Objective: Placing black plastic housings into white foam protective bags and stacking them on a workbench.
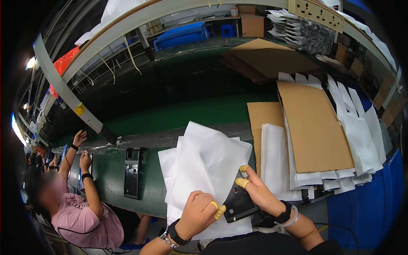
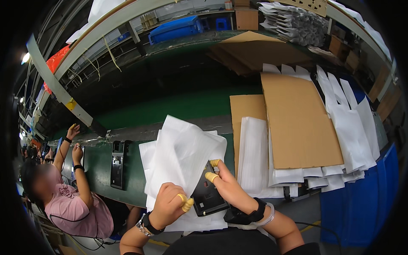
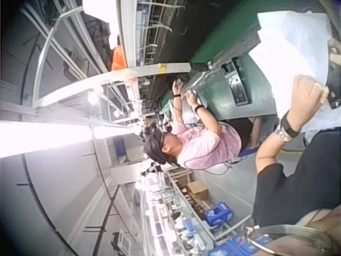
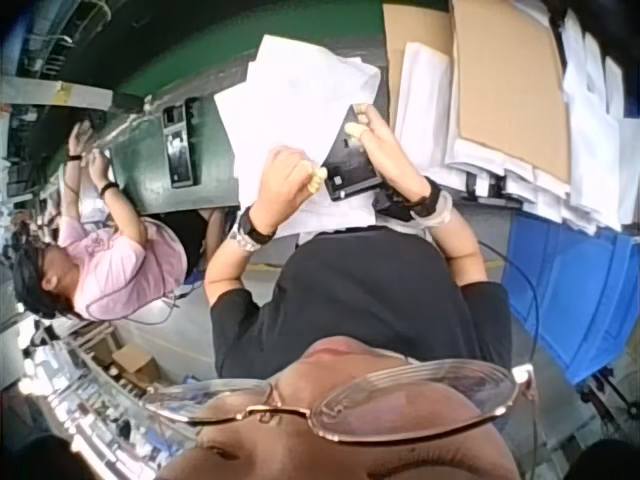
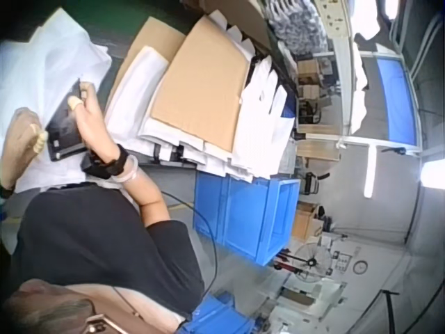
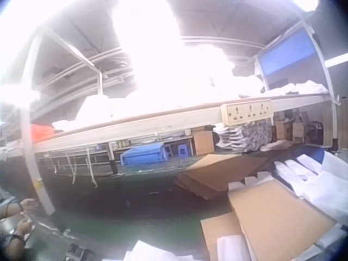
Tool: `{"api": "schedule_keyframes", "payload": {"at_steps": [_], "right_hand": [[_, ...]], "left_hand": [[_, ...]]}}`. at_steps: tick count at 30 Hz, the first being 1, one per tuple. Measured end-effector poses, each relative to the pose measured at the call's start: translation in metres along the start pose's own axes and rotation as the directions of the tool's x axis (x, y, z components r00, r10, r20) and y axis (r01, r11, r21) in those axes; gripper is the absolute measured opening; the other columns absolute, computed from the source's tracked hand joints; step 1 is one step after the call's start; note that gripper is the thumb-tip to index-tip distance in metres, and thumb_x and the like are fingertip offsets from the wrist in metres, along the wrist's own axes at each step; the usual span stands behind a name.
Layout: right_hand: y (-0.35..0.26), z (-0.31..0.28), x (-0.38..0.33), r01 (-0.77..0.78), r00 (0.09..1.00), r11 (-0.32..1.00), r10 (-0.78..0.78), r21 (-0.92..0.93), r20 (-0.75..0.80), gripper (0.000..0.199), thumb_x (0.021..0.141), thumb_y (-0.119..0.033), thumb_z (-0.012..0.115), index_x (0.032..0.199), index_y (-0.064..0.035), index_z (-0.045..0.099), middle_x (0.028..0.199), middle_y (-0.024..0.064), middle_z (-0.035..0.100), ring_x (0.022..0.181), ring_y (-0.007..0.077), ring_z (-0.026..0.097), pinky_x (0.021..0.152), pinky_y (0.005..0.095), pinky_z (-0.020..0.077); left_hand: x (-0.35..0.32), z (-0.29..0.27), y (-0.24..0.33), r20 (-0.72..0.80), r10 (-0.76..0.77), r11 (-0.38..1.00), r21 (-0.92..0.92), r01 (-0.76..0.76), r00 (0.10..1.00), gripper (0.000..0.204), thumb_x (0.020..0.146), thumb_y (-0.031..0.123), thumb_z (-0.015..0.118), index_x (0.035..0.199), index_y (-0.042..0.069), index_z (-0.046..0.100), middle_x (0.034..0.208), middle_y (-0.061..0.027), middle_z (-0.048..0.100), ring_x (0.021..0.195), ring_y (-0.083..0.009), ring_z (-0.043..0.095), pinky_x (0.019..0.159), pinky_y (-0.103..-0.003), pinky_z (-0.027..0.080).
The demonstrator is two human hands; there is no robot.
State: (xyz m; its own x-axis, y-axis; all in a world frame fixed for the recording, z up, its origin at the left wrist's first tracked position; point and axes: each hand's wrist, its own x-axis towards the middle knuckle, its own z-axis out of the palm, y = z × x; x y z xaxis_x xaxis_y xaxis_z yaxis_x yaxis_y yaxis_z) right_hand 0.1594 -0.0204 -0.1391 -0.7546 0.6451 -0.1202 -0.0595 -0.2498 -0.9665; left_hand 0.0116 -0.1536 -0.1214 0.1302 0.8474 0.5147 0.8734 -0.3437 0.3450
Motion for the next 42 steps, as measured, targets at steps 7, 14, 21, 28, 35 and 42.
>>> {"api": "schedule_keyframes", "payload": {"at_steps": [7,14,21,28,35,42], "right_hand": [[0.010,0.018,0.004,0.107,0.990,0.985,-0.092,0.138,-0.106,0.022,0.091,-0.011,0.043,0.112,-0.0048,0.037,0.092,0.0066,0.051,0.076,0.0100,0.051,0.069,0.0231,0.0427],[0.002,0.018,0.006,0.149,0.981,0.976,-0.125,0.160,-0.149,0.023,0.092,-0.010,0.039,0.113,-0.0060,0.031,0.092,0.0070,0.049,0.075,0.0104,0.051,0.067,0.0221,0.0427],[-0.003,0.008,0.010,-0.112,0.987,0.992,0.104,0.058,0.126,0.027,0.092,-0.015,0.044,0.113,-0.0062,0.029,0.097,0.0089,0.057,0.090,0.0124,0.055,0.069,0.0247,0.0472],[0.000,-0.002,0.006,-0.151,0.976,0.963,0.110,0.224,0.185,0.056,0.090,-0.013,0.050,0.134,-0.0108,0.014,0.127,0.0100,0.039,0.110,0.0184,0.048,0.082,0.0387,0.0516],[0.011,0.015,0.008,-0.013,0.998,0.937,-0.010,0.350,0.063,0.046,0.091,-0.013,0.048,0.130,-0.0083,0.026,0.122,0.0070,0.044,0.110,0.0188,0.049,0.086,0.0387,0.0497],[0.013,0.026,0.011,0.127,0.992,0.867,-0.102,0.482,-0.078,0.034,0.087,-0.008,0.055,0.118,-0.0028,0.044,0.109,0.0058,0.053,0.098,0.0145,0.054,0.083,0.0293,0.0476]], "left_hand": [[-0.006,0.005,0.005,0.010,-0.202,0.941,-0.274,0.197,0.979,0.029,0.057,-0.002,0.071,0.074,0.005,0.049,0.072,-0.0071,0.055,0.066,-0.0254,0.054,0.062,-0.033,0.044],[-0.019,0.013,-0.008,-0.008,-0.400,0.899,-0.196,0.391,0.917,0.047,0.068,-0.002,0.062,0.111,-0.001,0.042,0.082,-0.0124,0.052,0.069,-0.0235,0.054,0.062,-0.032,0.044],[-0.028,0.010,-0.016,0.304,-0.592,0.771,-0.056,0.634,0.747,0.038,0.072,0.005,0.061,0.104,-0.002,0.041,0.070,-0.0135,0.051,0.065,-0.0299,0.054,0.058,-0.035,0.043],[-0.032,-0.004,0.003,0.184,-0.719,0.671,-0.064,0.739,0.670,0.034,0.073,0.005,0.061,0.101,-0.002,0.042,0.060,-0.0116,0.054,0.055,-0.0319,0.056,0.049,-0.037,0.043],[-0.024,-0.006,0.021,0.063,-0.593,0.803,-0.023,0.596,0.802,0.040,0.069,0.010,0.067,0.102,-0.002,0.049,0.059,-0.0090,0.052,0.054,-0.0272,0.054,0.048,-0.035,0.042],[-0.016,0.015,0.036,0.098,-0.319,0.933,-0.143,0.330,0.943,0.041,0.065,0.013,0.071,0.100,-0.001,0.054,0.061,-0.0074,0.052,0.055,-0.0256,0.053,0.051,-0.035,0.043]]}}
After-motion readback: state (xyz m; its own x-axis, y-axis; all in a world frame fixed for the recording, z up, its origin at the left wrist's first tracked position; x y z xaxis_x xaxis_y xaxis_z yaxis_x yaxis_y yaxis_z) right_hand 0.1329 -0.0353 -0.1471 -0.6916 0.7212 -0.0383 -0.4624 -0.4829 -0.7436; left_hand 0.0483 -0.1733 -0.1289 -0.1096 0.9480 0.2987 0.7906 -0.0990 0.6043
